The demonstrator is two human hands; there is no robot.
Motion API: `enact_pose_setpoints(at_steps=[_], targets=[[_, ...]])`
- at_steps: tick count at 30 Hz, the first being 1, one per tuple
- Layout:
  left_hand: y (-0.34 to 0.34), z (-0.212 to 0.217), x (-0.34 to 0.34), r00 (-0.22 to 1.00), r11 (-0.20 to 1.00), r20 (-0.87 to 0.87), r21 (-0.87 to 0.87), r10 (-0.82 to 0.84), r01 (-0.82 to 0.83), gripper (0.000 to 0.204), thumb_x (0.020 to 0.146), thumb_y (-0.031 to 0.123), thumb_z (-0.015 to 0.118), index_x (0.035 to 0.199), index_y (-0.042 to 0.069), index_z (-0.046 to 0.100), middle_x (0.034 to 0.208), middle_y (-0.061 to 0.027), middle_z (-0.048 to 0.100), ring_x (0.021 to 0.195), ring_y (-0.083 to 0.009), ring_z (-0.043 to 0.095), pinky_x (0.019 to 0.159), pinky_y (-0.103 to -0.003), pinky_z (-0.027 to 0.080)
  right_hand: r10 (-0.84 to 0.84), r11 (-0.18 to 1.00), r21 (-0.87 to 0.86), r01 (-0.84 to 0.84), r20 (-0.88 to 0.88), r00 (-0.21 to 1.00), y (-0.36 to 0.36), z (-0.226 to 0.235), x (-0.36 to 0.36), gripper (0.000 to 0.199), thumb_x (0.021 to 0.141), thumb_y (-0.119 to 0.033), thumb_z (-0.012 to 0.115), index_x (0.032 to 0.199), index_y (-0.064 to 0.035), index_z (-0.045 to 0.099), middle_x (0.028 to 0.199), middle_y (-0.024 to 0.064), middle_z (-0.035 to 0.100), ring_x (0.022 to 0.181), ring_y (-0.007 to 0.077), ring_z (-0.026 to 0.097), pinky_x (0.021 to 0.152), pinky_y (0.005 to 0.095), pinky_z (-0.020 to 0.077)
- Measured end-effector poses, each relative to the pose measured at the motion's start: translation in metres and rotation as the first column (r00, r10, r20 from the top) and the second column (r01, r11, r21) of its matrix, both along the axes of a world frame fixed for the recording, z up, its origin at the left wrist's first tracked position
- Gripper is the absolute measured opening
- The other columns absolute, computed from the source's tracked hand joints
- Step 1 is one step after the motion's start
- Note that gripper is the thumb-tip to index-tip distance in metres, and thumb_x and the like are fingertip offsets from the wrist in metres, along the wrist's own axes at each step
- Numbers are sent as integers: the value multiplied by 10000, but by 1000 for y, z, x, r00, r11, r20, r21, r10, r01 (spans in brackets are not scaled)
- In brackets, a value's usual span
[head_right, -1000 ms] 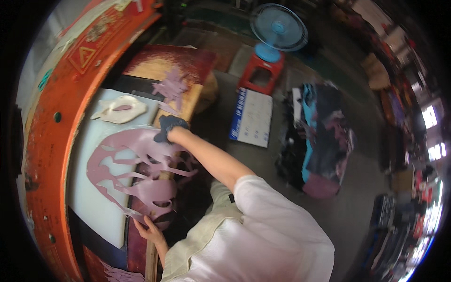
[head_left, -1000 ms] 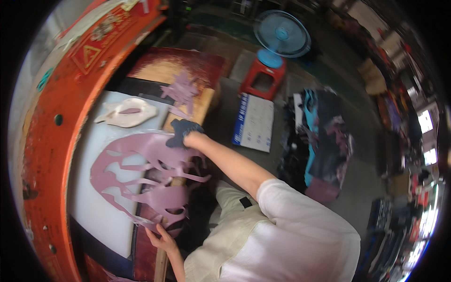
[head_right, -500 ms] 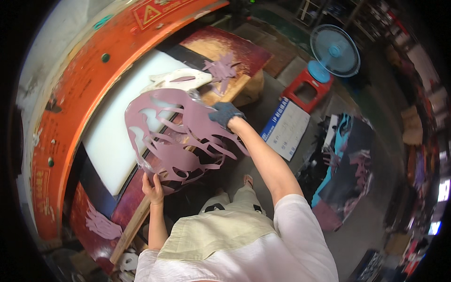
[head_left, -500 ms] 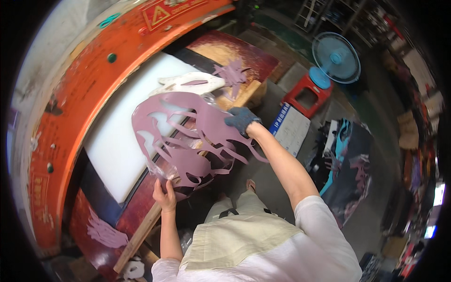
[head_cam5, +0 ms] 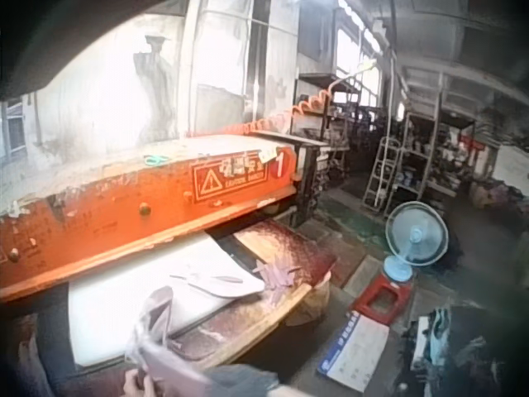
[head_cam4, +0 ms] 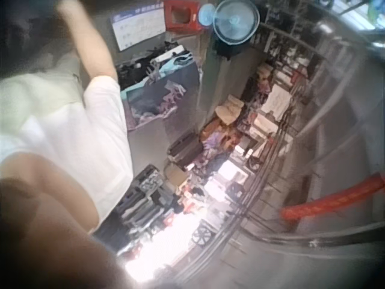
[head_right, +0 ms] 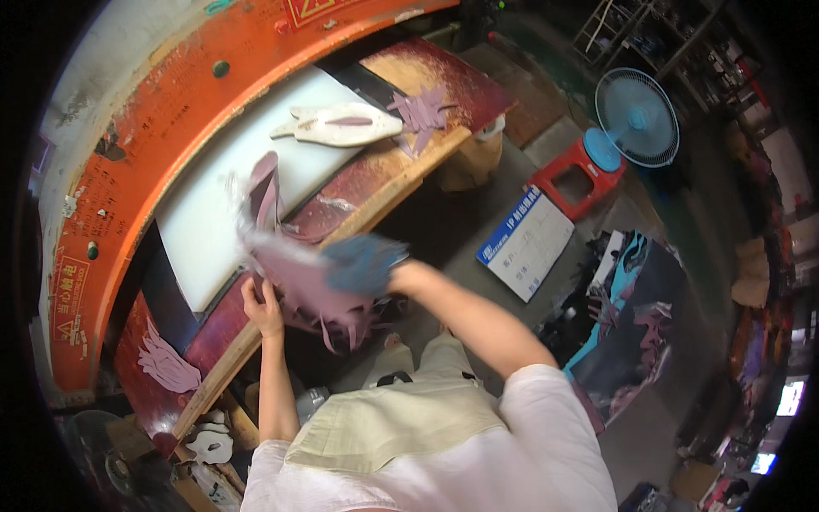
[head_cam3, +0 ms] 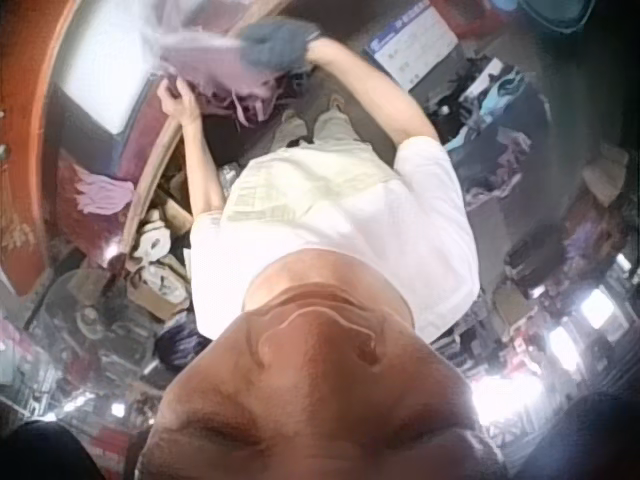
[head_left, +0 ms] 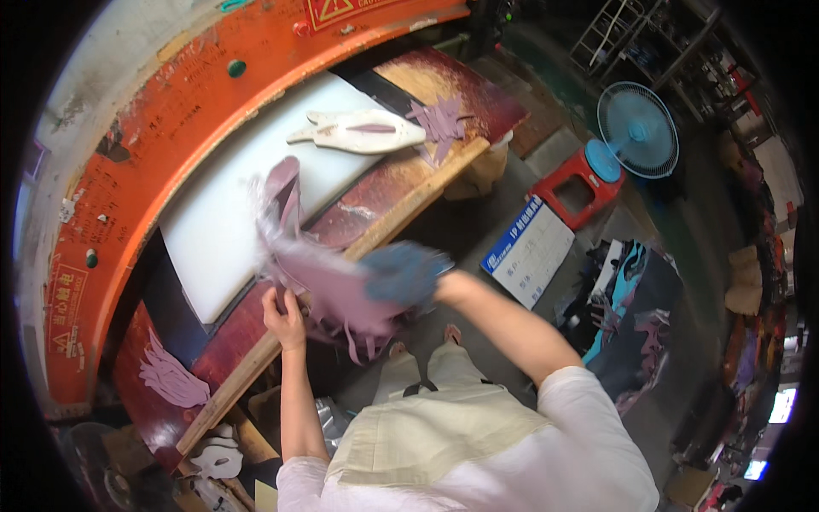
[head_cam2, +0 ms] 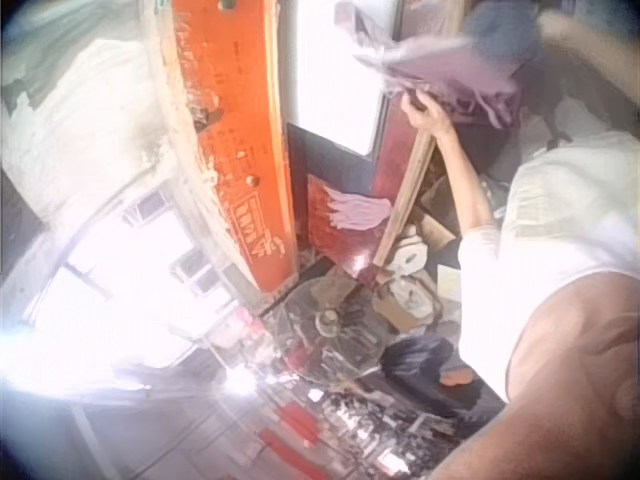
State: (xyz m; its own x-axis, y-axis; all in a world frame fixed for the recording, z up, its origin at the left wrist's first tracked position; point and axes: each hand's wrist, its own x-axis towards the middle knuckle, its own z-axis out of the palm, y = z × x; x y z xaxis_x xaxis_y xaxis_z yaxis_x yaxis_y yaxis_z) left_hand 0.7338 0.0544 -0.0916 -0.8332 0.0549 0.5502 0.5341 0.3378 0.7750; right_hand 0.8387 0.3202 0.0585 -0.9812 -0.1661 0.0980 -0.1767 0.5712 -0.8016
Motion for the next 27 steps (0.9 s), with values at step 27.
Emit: enact_pose_setpoints(at_steps=[27], targets=[[569, 290, 179, -114, -83, 85, 306, -990, 948, 242, 927, 123, 613, 1141, 13, 587, 919, -31, 624, 732, -83, 584, 584, -227, 483, -942, -311, -671, 673, 124, -312, 374, 112, 482, 198, 845, -152, 689, 1010, -55, 638, 821, 68, 636, 618, 161, 587, 510, 365, 463]])
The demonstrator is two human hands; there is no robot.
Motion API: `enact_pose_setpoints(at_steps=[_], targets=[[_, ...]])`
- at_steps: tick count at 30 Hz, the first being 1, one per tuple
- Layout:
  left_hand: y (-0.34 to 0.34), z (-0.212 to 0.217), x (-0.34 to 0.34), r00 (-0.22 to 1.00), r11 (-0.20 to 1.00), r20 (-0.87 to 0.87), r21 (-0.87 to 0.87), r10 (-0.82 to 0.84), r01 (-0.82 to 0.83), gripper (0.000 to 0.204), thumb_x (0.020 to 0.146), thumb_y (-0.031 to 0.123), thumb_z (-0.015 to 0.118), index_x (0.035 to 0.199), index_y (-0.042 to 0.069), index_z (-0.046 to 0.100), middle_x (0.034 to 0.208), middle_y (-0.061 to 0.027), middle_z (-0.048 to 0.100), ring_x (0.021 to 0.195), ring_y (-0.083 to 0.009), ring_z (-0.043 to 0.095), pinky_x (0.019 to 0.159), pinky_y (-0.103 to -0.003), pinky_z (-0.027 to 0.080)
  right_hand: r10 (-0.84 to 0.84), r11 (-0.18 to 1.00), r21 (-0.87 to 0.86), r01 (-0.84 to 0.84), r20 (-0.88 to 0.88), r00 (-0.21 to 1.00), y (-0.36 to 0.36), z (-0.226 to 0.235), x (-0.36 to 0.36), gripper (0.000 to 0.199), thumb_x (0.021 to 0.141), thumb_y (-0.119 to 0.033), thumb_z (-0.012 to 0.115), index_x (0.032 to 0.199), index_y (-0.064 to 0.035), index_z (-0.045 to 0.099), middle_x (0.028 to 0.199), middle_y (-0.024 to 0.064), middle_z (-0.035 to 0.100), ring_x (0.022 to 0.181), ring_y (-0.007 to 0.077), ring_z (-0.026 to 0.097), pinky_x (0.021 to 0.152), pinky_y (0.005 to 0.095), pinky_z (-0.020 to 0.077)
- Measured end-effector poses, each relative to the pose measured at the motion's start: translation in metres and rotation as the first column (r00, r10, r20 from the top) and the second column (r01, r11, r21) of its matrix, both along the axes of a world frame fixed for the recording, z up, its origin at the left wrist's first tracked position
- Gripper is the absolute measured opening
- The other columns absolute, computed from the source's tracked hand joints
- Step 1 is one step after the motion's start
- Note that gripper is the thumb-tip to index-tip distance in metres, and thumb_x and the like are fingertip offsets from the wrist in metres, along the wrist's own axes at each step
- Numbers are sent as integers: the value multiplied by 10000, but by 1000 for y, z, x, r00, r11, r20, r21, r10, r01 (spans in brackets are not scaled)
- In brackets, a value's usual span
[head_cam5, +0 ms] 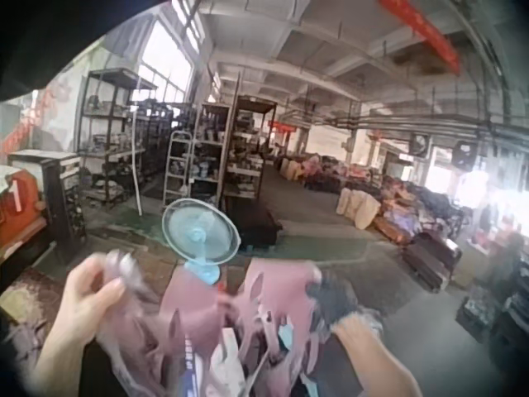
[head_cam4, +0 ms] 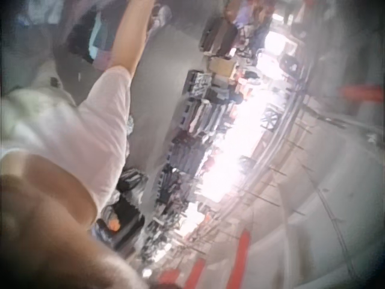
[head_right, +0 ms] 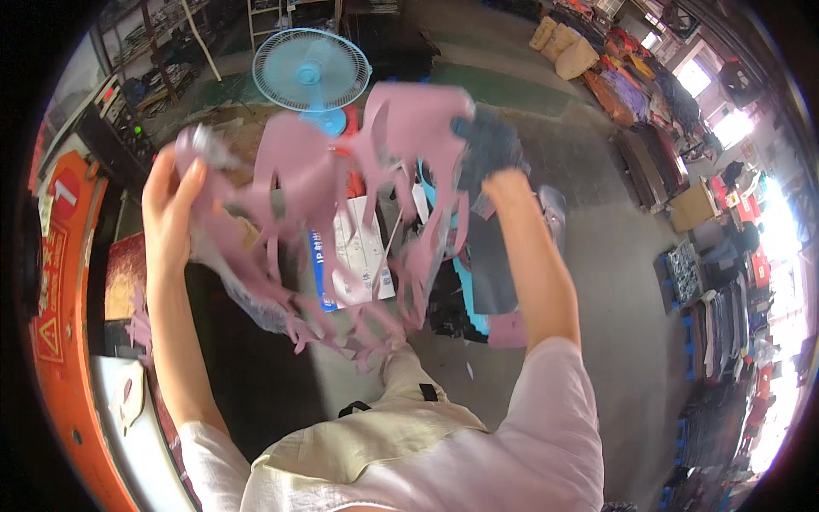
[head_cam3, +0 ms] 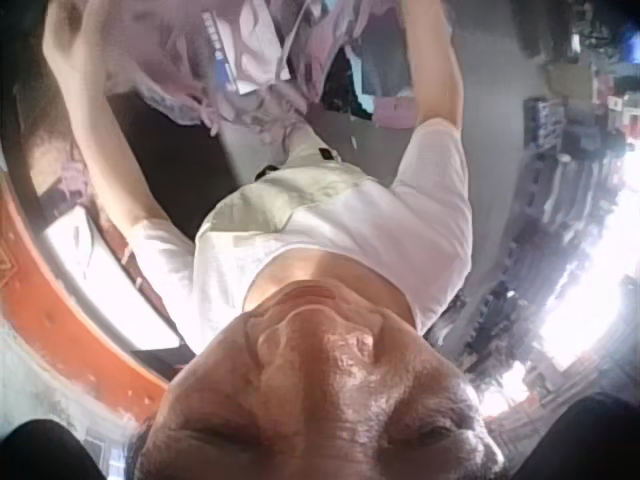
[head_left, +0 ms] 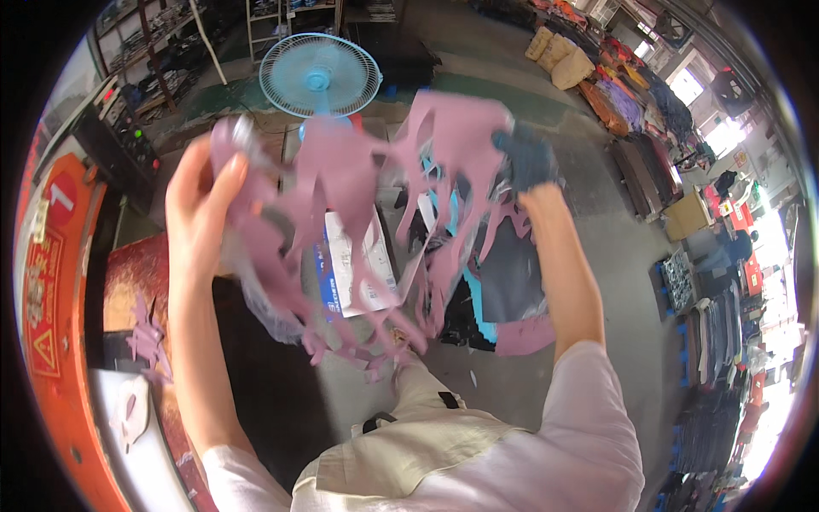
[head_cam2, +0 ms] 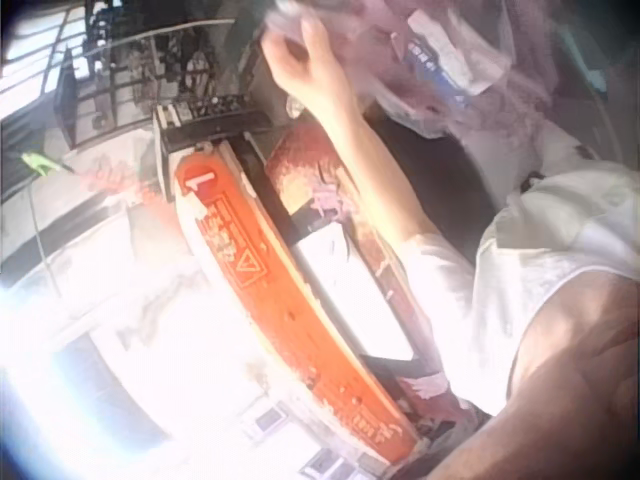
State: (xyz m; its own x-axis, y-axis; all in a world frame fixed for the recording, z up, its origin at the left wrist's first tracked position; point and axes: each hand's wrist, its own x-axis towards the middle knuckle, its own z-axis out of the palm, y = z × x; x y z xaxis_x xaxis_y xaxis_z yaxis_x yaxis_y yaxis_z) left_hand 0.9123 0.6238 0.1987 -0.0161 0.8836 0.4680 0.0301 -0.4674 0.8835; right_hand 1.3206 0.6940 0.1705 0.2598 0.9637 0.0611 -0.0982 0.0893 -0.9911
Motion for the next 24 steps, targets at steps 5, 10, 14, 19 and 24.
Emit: enact_pose_setpoints(at_steps=[5, 10, 14, 19, 24], targets=[[156, 113, 99, 996, 959, 74, 283, -42, 20, 279, 934, 177, 620, 1167, 28, 591, 942, -41, 651, 767, -95, 616, 676, -238, 515, -317, 922, 351, 162, 446, 837, 174, 115, 100, 281, 843, -210, 707, 1071, -67, 629, 867, 9, 619, 609, 149, 561, 491, 301, 454], [189, 189, 193, 972, 773, 130, 630, -196, 72, 241, 943, 179, 596, 1117, 14, 591, 882, -49, 665, 725, -110, 644, 651, -228, 535, -737, 589, 806, -55, 508, -446, 170, 220, 228, 294, 828, -238, 693, 1052, -58, 628, 978, 142, 640, 856, 344, 617, 731, 424, 511], [196, 160, 261, 990, 817, -134, 565, -50, 118, 286, 906, 157, 647, 1154, 23, 602, 957, -53, 677, 758, -125, 652, 707, -267, 542, -700, 639, 769, -31, 565, -436, 113, 199, 332, 307, 818, -288, 669, 1067, -113, 627, 1029, 164, 650, 939, 374, 611, 774, 444, 499], [132, -2, 367, 664, 672, -570, 245, -484, 699, 450, 782, 104, 682, 1220, 106, 583, 1184, -149, 596, 1098, -341, 573, 926, -440, 470, -227, 786, 338, 518, 937, -267, 11, 7, 468, 285, 892, -235, 539, 1088, -42, 614, 1131, 246, 606, 1015, 377, 610, 819, 464, 489], [114, -162, 323, -22, 410, -836, -292, -548, 864, 469, 829, 225, 666, 1284, 173, 564, 1295, -86, 560, 1219, -281, 510, 984, -451, 417, 313, 492, -374, 786, 919, 241, -146, -247, 449, 289, 886, -272, 539, 1059, -61, 633, 1073, 236, 625, 984, 375, 622, 805, 465, 494]])
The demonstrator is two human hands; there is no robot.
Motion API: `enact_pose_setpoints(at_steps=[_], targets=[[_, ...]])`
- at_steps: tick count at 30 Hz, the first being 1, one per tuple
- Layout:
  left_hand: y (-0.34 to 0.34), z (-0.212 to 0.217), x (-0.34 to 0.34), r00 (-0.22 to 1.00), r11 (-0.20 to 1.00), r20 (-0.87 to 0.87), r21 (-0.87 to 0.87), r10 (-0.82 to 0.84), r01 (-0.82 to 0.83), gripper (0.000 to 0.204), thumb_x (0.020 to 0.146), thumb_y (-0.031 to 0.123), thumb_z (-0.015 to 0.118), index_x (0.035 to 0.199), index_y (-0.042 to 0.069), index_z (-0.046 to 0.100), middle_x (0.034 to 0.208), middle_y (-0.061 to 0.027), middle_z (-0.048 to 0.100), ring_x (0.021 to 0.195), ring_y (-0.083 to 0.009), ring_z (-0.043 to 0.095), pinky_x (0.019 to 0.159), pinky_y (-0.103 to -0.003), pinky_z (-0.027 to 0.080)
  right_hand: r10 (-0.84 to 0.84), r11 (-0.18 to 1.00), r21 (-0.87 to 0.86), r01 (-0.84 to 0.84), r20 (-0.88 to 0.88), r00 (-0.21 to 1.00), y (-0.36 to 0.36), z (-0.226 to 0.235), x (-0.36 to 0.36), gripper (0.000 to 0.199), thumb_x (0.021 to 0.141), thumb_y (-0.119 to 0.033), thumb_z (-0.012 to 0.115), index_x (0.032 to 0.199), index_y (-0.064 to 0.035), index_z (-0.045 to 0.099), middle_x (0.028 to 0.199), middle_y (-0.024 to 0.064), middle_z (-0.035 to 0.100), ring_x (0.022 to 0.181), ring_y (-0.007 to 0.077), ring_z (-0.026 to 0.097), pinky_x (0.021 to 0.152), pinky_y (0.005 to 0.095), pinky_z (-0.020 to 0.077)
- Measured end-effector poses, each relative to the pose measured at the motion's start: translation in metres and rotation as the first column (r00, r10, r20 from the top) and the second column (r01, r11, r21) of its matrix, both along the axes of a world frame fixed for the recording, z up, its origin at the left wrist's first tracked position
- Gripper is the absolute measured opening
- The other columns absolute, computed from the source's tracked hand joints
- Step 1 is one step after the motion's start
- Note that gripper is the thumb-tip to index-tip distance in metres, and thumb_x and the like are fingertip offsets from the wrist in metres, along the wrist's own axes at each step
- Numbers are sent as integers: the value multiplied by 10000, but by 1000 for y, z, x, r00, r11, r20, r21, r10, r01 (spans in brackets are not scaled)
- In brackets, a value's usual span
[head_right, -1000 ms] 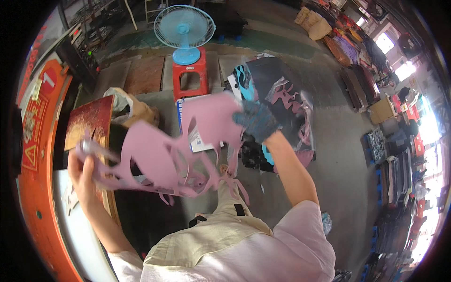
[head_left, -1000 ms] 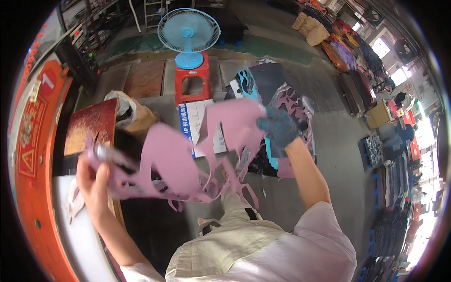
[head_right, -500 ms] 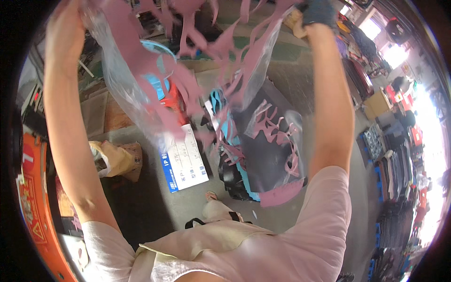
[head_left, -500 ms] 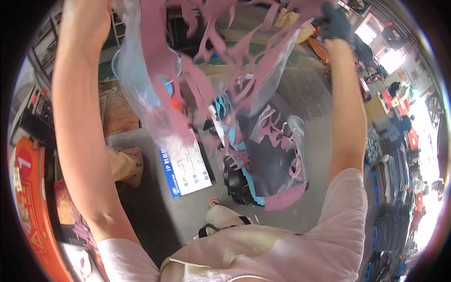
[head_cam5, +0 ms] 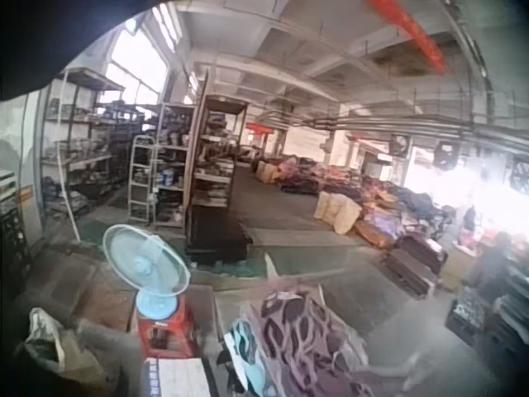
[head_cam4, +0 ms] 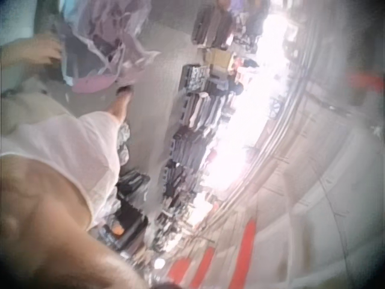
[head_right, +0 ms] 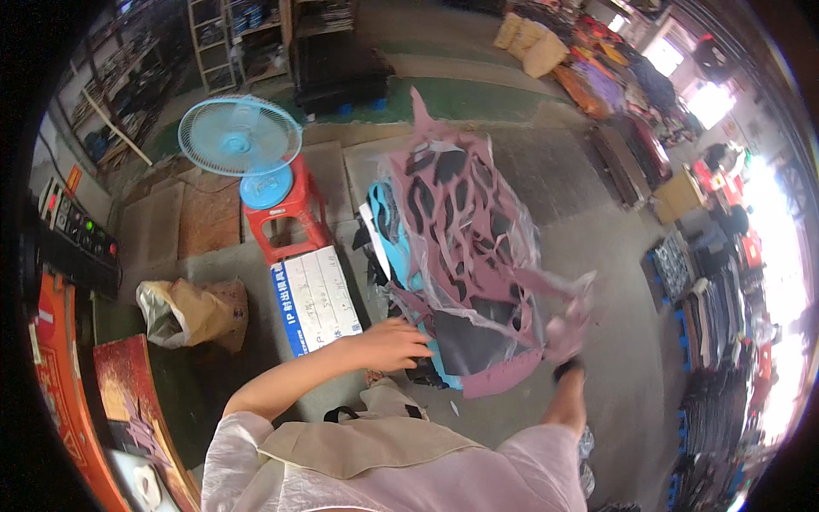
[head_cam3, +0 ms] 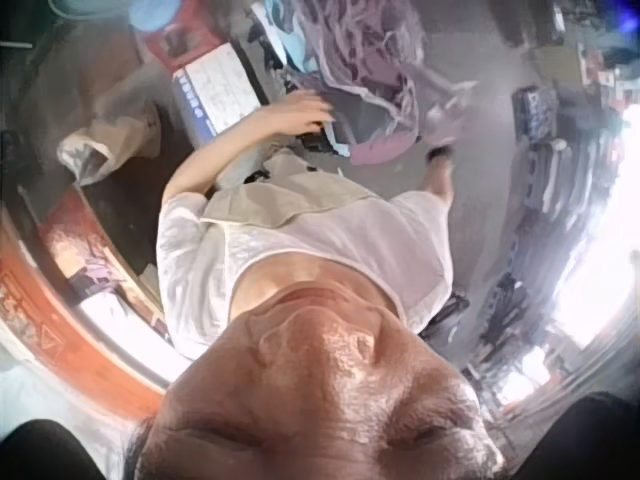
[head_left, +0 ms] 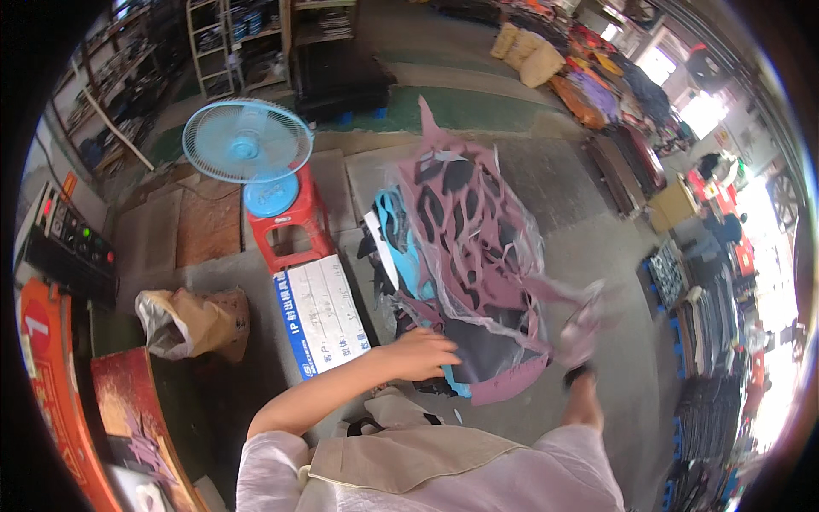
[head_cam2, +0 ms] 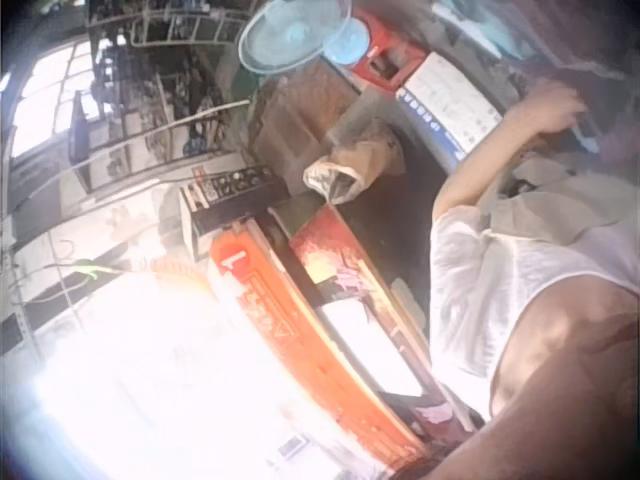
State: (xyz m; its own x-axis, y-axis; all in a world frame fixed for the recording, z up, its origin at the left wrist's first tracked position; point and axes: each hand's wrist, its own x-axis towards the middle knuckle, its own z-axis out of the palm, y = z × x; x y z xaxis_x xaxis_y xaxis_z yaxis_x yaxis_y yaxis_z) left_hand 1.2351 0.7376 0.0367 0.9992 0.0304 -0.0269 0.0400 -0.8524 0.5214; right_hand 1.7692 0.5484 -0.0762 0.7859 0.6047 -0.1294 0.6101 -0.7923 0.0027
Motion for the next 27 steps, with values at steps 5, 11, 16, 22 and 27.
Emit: enact_pose_setpoints(at_steps=[5, 11, 16, 22, 27], targets=[[-7, -60, -161, 489, 454, -43, -309, 871, -835, 271, 836, 103, 645, 1106, 120, 667, 1090, -104, 669, 948, -272, 662, 810, -354, 532, 17, 938, -292, -185, -497, 868, -50, -151, -163, 297, 879, -309, 538, 1030, -79, 652, 1014, 226, 644, 953, 374, 633, 792, 466, 499], [-127, -56, -312, -175, -190, -74, -327, 982, -926, 255, 856, 153, 632, 1084, 43, 661, 986, -136, 674, 828, -239, 674, 755, -349, 536, 541, 602, -106, -791, -675, 502, 92, -198, -322, 312, 871, -353, 537, 995, -102, 676, 943, 214, 667, 916, 373, 647, 775, 467, 505], [-250, -32, -403, -443, -425, -24, -339, 896, -840, 240, 875, 173, 617, 1082, 68, 676, 1032, -125, 682, 942, -282, 660, 839, -373, 521, 965, -39, -196, -980, -262, 14, 290, -126, -454, 328, 865, -389, 536, 966, -121, 695, 884, 204, 686, 885, 372, 659, 762, 469, 510], [-392, -30, -507, -734, -677, 72, -335, 675, -656, 201, 877, 185, 614, 1032, 84, 693, 1030, -106, 682, 950, -291, 652, 822, -385, 515, 748, 578, 573, -581, -656, 97, 303, -25, -713, 75, 790, -105, 600, 766, -59, 654, 761, 142, 668, 647, 302, 641, 531, 412, 488], [-473, -39, -567, -918, -824, 172, -405, 357, -396, 143, 874, 135, 624, 969, 61, 701, 904, -125, 682, 846, -298, 666, 719, -371, 517, 632, 336, 715, -613, -653, -417, 147, 73, -954, 153, 844, -171, 632, 879, -29, 676, 775, 53, 645, 686, 135, 583, 629, 281, 466]])
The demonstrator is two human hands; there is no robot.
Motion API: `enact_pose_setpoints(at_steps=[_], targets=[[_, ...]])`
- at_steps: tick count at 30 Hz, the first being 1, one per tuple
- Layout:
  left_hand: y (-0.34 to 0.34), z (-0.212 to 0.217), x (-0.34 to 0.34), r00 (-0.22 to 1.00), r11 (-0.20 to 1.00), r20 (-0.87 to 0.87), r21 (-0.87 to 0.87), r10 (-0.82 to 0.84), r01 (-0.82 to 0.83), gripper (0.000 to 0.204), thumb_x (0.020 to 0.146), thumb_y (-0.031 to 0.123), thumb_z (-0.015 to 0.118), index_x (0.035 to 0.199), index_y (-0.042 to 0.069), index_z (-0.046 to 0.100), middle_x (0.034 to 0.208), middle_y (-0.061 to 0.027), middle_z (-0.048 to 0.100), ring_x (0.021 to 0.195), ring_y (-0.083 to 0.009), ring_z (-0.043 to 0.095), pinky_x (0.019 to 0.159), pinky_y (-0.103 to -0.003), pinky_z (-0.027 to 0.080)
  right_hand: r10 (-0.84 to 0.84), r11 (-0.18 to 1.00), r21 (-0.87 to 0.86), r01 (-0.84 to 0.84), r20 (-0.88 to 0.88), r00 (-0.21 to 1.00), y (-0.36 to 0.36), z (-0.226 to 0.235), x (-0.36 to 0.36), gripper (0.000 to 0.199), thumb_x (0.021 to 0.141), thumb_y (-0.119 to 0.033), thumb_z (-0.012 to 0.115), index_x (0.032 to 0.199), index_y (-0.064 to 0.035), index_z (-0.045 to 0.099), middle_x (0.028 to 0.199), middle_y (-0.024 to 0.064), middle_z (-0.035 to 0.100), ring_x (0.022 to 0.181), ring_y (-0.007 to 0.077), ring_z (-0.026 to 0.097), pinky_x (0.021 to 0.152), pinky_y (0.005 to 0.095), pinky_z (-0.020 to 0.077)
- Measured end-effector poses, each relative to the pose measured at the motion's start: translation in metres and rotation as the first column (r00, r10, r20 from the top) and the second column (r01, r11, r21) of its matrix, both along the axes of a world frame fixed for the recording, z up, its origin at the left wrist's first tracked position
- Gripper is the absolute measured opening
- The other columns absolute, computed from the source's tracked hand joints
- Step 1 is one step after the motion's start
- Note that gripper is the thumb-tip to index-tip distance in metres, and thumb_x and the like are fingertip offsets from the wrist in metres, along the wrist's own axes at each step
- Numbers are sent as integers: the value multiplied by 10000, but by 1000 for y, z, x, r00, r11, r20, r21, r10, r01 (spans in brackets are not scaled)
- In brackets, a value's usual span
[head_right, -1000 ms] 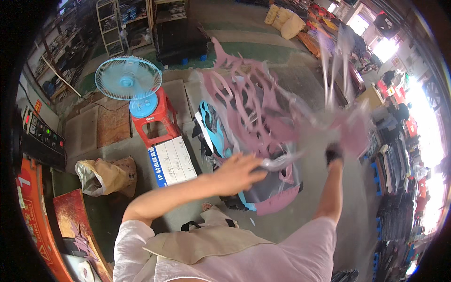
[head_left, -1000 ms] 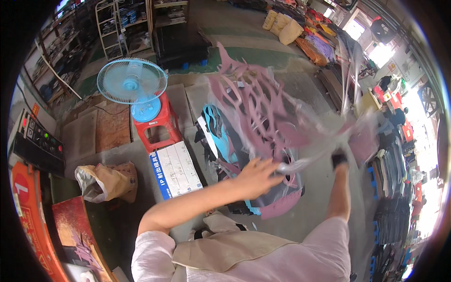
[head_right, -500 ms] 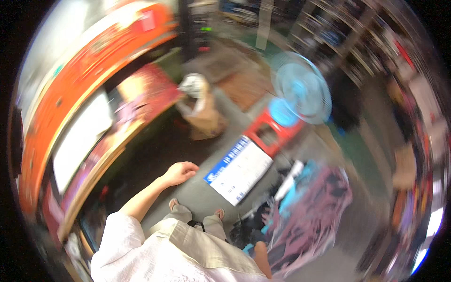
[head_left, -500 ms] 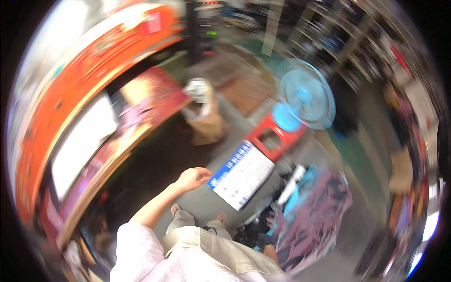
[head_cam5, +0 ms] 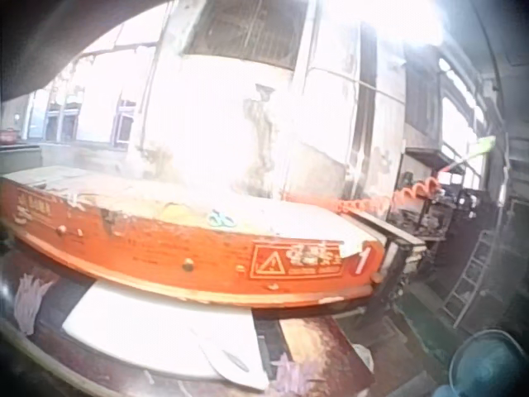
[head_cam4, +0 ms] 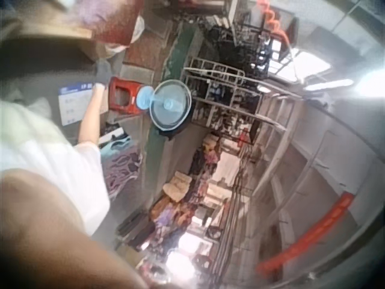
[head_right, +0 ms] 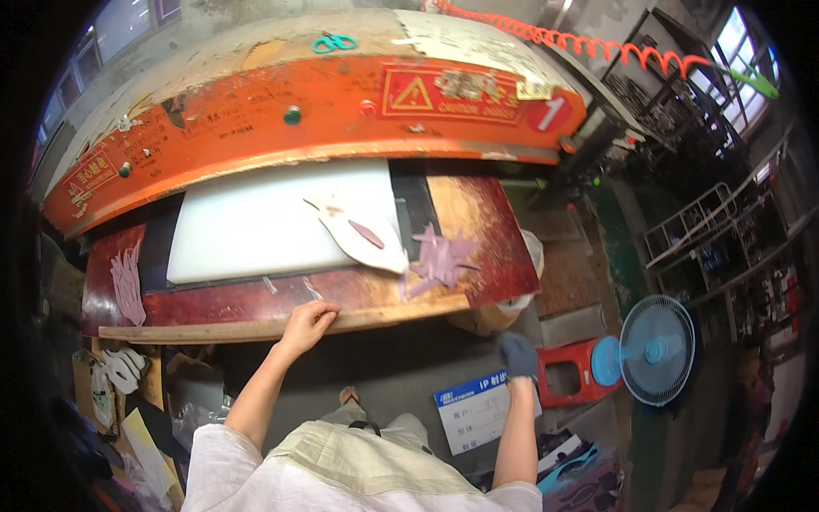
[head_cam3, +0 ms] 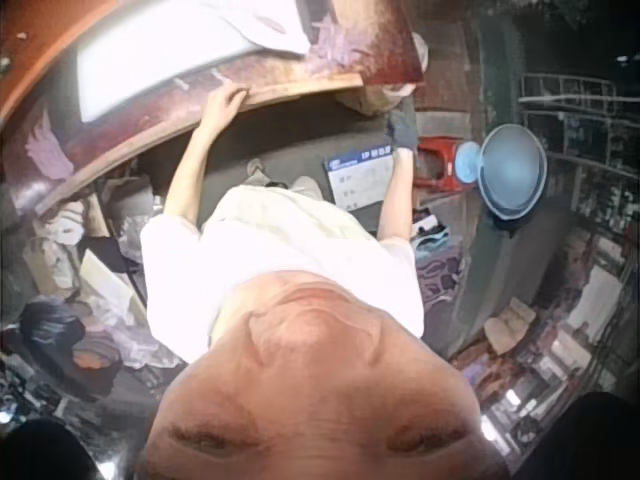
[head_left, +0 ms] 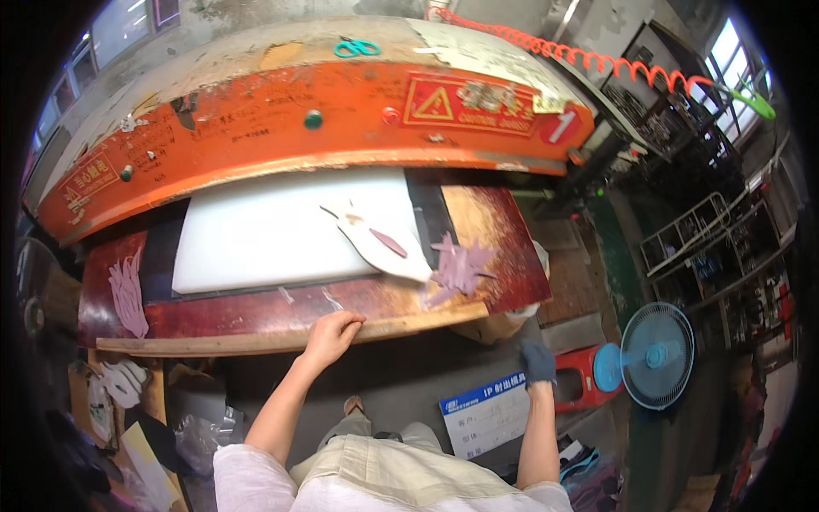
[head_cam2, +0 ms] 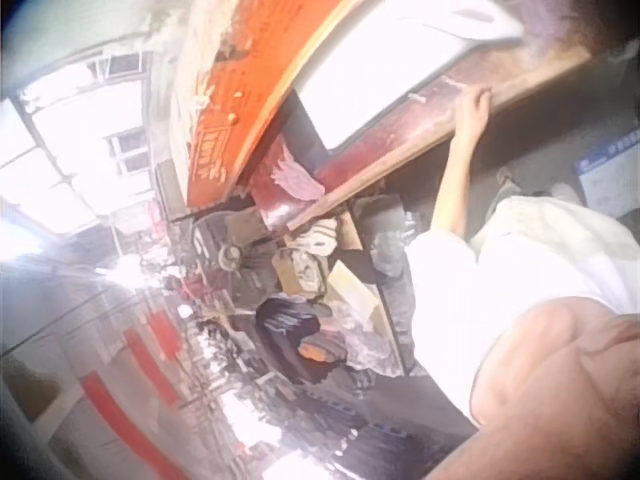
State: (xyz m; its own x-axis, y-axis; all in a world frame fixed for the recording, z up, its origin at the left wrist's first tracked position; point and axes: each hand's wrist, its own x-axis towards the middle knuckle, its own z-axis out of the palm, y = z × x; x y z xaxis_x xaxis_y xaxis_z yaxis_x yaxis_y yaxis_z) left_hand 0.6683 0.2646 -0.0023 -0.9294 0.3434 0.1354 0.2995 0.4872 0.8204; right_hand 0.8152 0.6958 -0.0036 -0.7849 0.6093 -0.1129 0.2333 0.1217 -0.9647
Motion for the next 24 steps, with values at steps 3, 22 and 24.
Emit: enact_pose_setpoints(at_steps=[3, 22, 24], targets=[[-24, -14, -17, 995, 996, -37, 15, 92, -91, 135, 872, 133, 625, 954, 60, 703, 885, -124, 678, 815, -304, 663, 696, -383, 514, 222, 974, 51, -219, -66, 973, -67, 86, -122, 103, 851, -124, 644, 860, -24, 667, 799, 46, 658, 739, 134, 608, 668, 309, 483], [-29, -11, -26, 905, 936, -241, 70, 350, -344, 150, 777, 18, 664, 917, 62, 693, 860, -99, 668, 764, -283, 639, 662, -358, 514, 587, -227, 912, -341, 407, 700, -285, 324, -512, 505, 799, -464, 695, 1147, -104, 627, 1099, 145, 646, 1007, 290, 637, 856, 406, 511], [-30, 4, -43, 901, 952, -317, 25, 296, -304, 159, 772, 16, 677, 922, 65, 698, 858, -108, 666, 776, -279, 640, 659, -348, 512, 634, -232, 923, -306, 382, 672, -275, 332, -508, 411, 779, -427, 687, 1021, -95, 693, 1093, 152, 637, 995, 333, 627, 866, 414, 488]])
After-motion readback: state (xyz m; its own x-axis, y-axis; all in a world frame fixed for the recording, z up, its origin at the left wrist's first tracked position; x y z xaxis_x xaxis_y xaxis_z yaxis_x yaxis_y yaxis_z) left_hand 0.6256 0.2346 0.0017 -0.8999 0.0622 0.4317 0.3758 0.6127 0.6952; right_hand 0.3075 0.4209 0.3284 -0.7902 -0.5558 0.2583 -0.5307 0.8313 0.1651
